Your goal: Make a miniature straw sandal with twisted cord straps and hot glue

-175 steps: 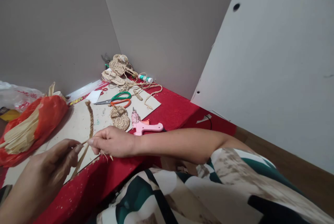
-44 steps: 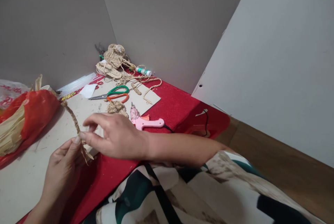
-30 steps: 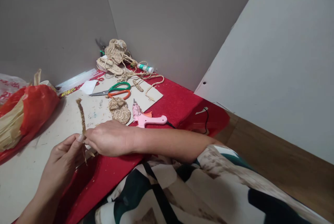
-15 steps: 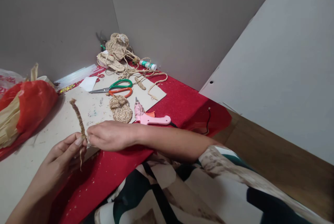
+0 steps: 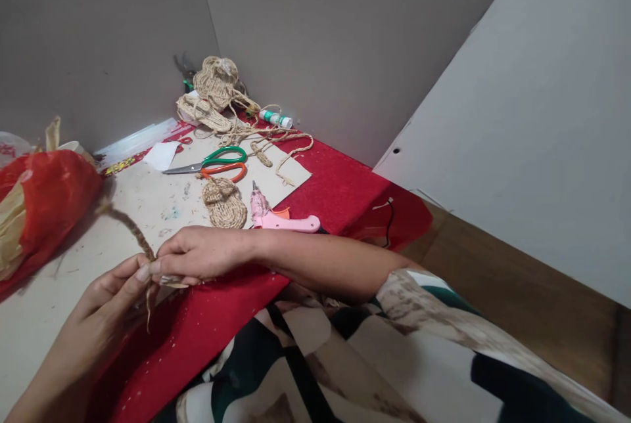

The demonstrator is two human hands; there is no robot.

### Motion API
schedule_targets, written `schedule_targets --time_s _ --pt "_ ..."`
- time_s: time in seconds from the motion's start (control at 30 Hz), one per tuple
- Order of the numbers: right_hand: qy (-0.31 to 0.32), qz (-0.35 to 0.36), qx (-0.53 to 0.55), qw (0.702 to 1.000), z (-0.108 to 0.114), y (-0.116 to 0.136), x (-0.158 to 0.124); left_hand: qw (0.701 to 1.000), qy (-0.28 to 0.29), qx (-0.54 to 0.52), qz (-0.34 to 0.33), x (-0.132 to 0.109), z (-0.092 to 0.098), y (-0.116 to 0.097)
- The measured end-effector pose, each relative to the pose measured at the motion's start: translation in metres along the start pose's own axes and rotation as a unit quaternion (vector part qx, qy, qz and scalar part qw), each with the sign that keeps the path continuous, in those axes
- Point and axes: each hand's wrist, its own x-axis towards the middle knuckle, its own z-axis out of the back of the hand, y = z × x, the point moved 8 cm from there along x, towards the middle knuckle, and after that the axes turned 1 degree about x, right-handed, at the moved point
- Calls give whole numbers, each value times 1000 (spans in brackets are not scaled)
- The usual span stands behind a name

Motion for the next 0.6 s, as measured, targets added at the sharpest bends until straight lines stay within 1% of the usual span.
schedule_targets --time_s 0.07,0.17,0.23,0.33,0.47,0.53,0.6 --pt "4 -15 58 998 -1 -5 1 1000 -5 5 -12 -1 -1 -4" --pt "-10 -36 95 995 0 -12 2 998 -7 44 -38 -2 -3 -13" --pt "-39 -42 87 995 4 -15 3 994 -14 87 -57 -2 -2 -20" --pt "-110 -26 44 993 13 -14 3 987 -41 131 -79 -3 5 -27" --pt "-192 5 -15 981 21 -12 3 979 -88 164 -84 -6 15 -25" --pt "-207 6 -11 978 21 -14 4 978 -98 168 -78 -8 12 -20" --pt "-205 -4 18 979 19 -19 7 980 -101 154 -68 -10 6 -15"
